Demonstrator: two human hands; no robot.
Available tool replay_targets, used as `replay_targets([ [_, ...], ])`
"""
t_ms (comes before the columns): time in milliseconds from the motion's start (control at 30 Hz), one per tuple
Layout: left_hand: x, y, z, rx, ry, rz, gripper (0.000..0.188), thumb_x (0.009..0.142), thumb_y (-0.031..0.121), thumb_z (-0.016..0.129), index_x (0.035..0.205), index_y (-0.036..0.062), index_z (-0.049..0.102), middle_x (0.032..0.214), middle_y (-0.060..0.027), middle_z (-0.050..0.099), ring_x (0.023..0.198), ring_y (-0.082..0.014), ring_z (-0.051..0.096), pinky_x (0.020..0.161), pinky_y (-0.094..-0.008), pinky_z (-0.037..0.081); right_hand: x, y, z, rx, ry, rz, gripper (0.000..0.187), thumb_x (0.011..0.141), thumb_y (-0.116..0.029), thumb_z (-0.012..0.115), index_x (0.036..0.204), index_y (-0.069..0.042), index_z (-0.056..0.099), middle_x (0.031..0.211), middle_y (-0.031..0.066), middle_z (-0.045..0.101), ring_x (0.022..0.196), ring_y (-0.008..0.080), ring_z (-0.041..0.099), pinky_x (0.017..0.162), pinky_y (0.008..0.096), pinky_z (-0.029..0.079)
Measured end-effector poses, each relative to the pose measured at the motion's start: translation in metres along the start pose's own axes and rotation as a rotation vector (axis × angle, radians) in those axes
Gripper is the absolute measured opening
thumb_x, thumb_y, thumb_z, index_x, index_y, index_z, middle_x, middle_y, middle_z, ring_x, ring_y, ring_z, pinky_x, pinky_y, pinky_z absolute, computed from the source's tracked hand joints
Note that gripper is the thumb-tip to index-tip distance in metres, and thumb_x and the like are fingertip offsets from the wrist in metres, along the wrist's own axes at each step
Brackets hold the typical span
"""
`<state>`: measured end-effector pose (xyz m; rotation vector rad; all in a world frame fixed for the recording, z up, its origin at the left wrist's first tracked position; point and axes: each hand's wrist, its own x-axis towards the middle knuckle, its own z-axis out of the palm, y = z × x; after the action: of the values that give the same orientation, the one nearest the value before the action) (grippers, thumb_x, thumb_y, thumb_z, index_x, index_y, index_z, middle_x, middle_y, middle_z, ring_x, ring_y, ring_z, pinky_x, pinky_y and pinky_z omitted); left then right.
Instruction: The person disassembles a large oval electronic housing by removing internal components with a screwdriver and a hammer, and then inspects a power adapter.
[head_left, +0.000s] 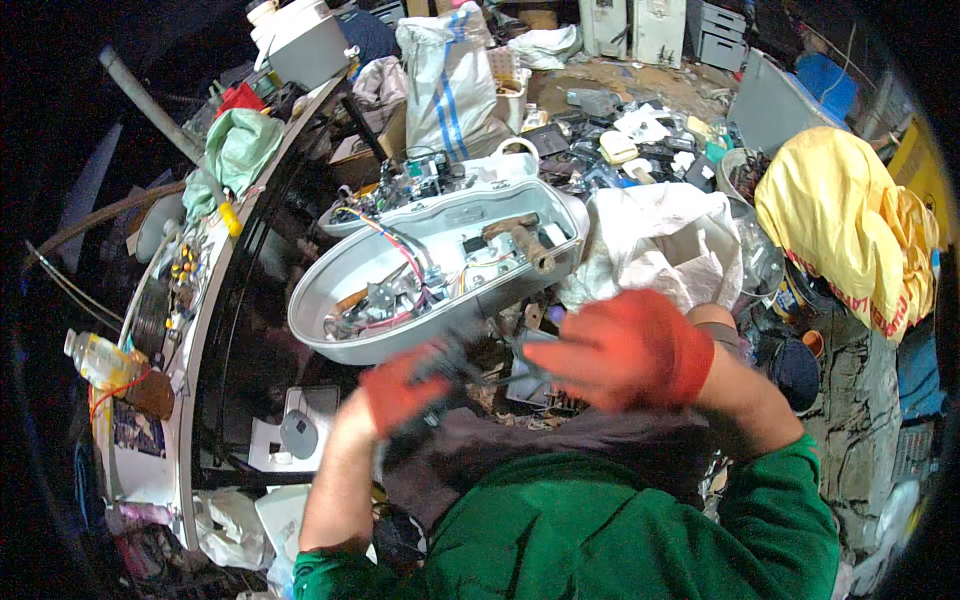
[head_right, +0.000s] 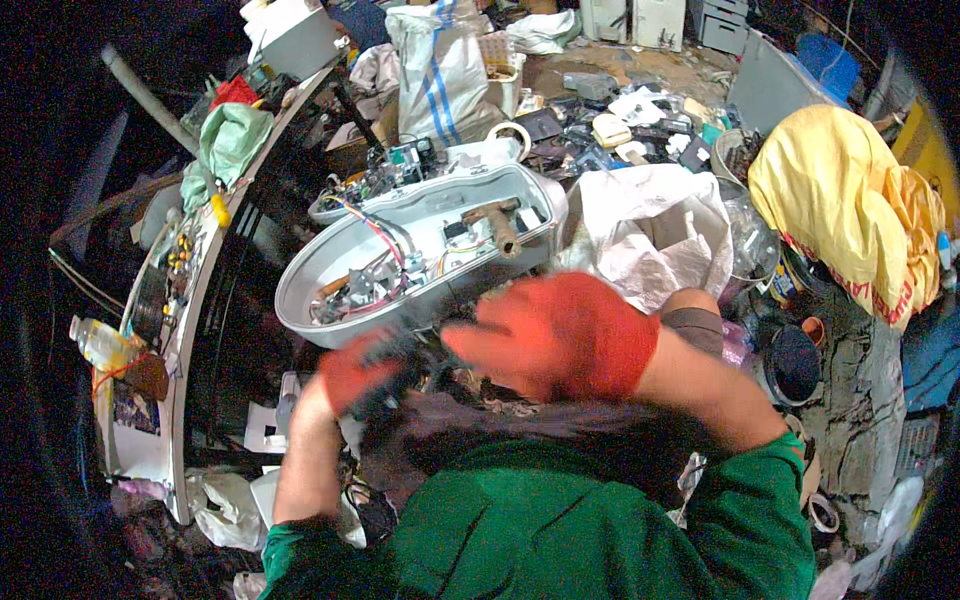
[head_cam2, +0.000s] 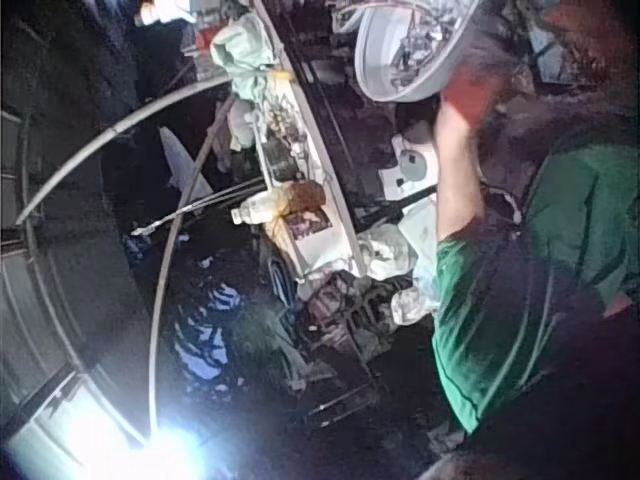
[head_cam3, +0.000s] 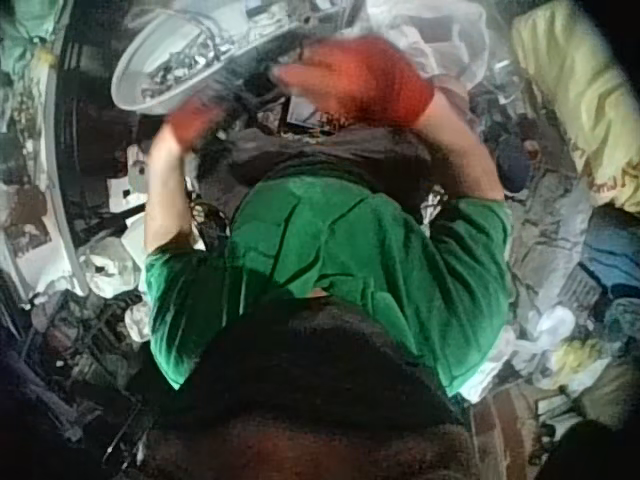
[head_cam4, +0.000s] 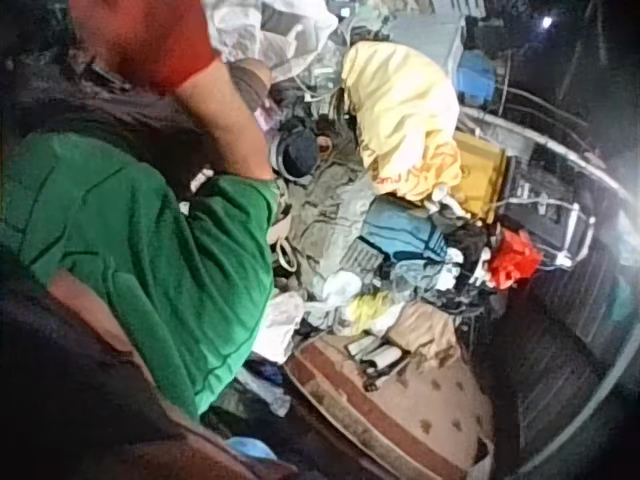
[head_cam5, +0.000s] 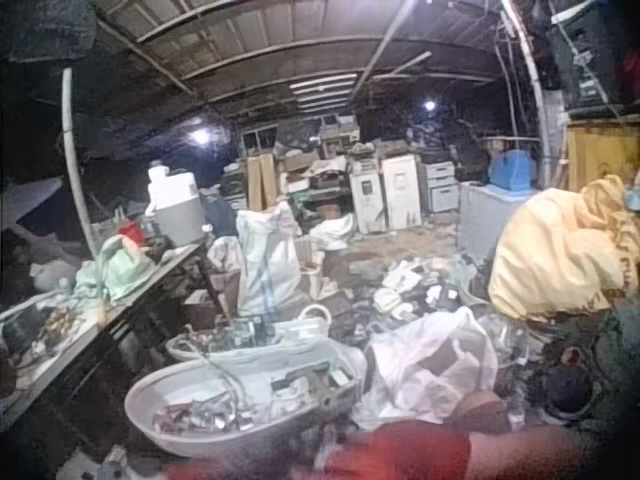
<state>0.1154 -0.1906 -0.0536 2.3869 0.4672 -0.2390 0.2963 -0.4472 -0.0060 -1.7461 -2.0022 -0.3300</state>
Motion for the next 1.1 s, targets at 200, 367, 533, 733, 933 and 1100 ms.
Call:
replay_targets([
  [200,-0.005,0.045,0.006,-0.499,-0.509,0.915,0.052,0.073,0.010,0.073,0.120,-0.0043,0.055,0.103,-0.0194,0.065,0.098,-0.0328,0.063,0.084,-0.0393,0.049,-0.001,0.089,0.060,0.550,-0.001,0.366,0.046,0.070,-0.030,0.077,0.109,-0.009,0.065,0.093,0.0126,0.066,0.080,0.0294,0.065,0.070,0.0383,0.052],
  [367,-0.010,0.021,-0.011,-1.050,0.025,0.483,0.055,0.078,0.012,0.066,0.128,-0.0059,0.051,0.117,-0.0166,0.062,0.105,-0.0261,0.061,0.090,-0.0358,0.048,-0.036,0.007,0.093,0.503,-0.281,0.362,0.054,0.088,-0.044,0.059,0.124,-0.004,0.054,0.106,0.0228,0.061,0.092,0.0384,0.062,0.080,0.0453,0.051],
  [533,0.003,-0.005,0.024,-0.190,0.013,0.249,0.049,0.084,0.027,0.069,0.125,0.0038,0.055,0.117,-0.0145,0.063,0.109,-0.0232,0.060,0.096,-0.0327,0.044,-0.010,-0.025,0.031,0.112,-0.193,0.057,0.027,0.083,-0.031,0.060,0.101,-0.011,0.057,0.086,0.0096,0.060,0.066,0.0289,0.064,0.050,0.0434,0.051],
  [733,0.023,0.021,0.061,-0.688,-0.805,0.666,0.036,0.089,0.020,0.065,0.118,-0.0005,0.061,0.108,-0.0092,0.067,0.099,-0.0166,0.061,0.085,-0.0330,0.048,-0.012,0.023,0.045,0.907,-0.263,0.075,0.044,0.082,-0.026,0.065,0.120,-0.005,0.056,0.107,0.0160,0.064,0.102,0.0323,0.061,0.091,0.0387,0.047],
  [933,0.020,0.004,0.071,-0.993,-0.855,0.403,0.024,0.089,0.015,0.064,0.105,-0.0039,0.064,0.100,-0.0102,0.068,0.090,-0.0150,0.063,0.077,-0.0290,0.050,-0.046,0.009,0.094,1.417,-0.214,0.335,0.036,0.092,-0.022,0.057,0.122,-0.002,0.055,0.116,0.0114,0.061,0.110,0.0189,0.056,0.095,0.0354,0.043],
  [1100,0.018,-0.002,0.074,-0.894,-0.550,0.126,0.020,0.089,0.010,0.059,0.103,-0.0041,0.063,0.098,-0.0101,0.067,0.087,-0.0155,0.063,0.078,-0.0291,0.049,-0.056,0.004,0.104,1.486,-0.007,0.493,0.024,0.096,-0.016,0.051,0.113,-0.002,0.059,0.112,0.0093,0.061,0.105,0.0169,0.056,0.092,0.0335,0.045],
])
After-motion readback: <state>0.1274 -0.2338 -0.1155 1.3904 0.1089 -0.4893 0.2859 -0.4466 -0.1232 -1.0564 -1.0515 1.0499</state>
